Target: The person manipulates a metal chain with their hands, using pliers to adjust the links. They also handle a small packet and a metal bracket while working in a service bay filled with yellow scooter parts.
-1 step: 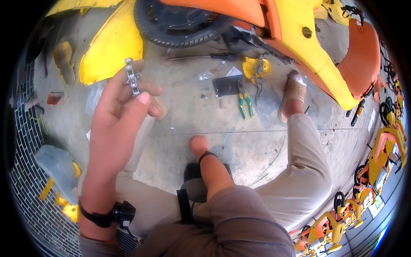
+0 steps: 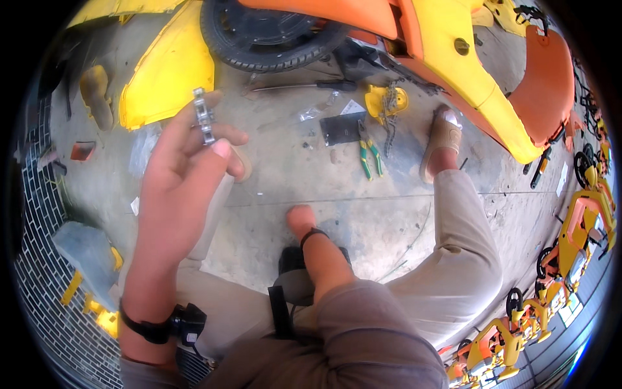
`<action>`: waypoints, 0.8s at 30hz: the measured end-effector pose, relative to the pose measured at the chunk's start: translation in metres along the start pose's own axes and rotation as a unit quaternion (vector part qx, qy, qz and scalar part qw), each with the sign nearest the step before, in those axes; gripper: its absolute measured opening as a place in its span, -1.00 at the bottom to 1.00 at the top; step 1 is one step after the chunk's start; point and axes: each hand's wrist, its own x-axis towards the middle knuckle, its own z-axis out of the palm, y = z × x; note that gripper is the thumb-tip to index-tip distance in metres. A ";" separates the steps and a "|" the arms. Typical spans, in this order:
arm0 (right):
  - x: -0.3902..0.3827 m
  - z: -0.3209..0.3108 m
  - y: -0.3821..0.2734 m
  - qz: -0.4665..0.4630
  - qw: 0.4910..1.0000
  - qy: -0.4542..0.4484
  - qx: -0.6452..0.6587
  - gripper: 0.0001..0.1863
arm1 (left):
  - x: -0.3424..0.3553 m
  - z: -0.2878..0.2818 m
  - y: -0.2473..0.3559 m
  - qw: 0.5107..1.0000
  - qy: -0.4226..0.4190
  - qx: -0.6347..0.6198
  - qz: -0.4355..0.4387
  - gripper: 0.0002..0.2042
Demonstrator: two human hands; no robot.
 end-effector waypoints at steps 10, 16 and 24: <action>-0.052 -0.134 0.078 0.111 0.973 -0.025 0.203 -0.61 | 0.016 0.047 0.016 0.988 -0.025 0.109 0.105 -0.48; -0.136 -0.224 0.172 0.320 0.894 0.210 0.232 -0.60 | 0.009 0.084 0.046 0.969 -0.056 0.153 0.187 -0.50; -0.248 -0.347 0.185 0.341 0.818 0.419 0.195 -0.56 | 0.016 0.105 0.047 0.950 -0.104 0.235 0.177 -0.47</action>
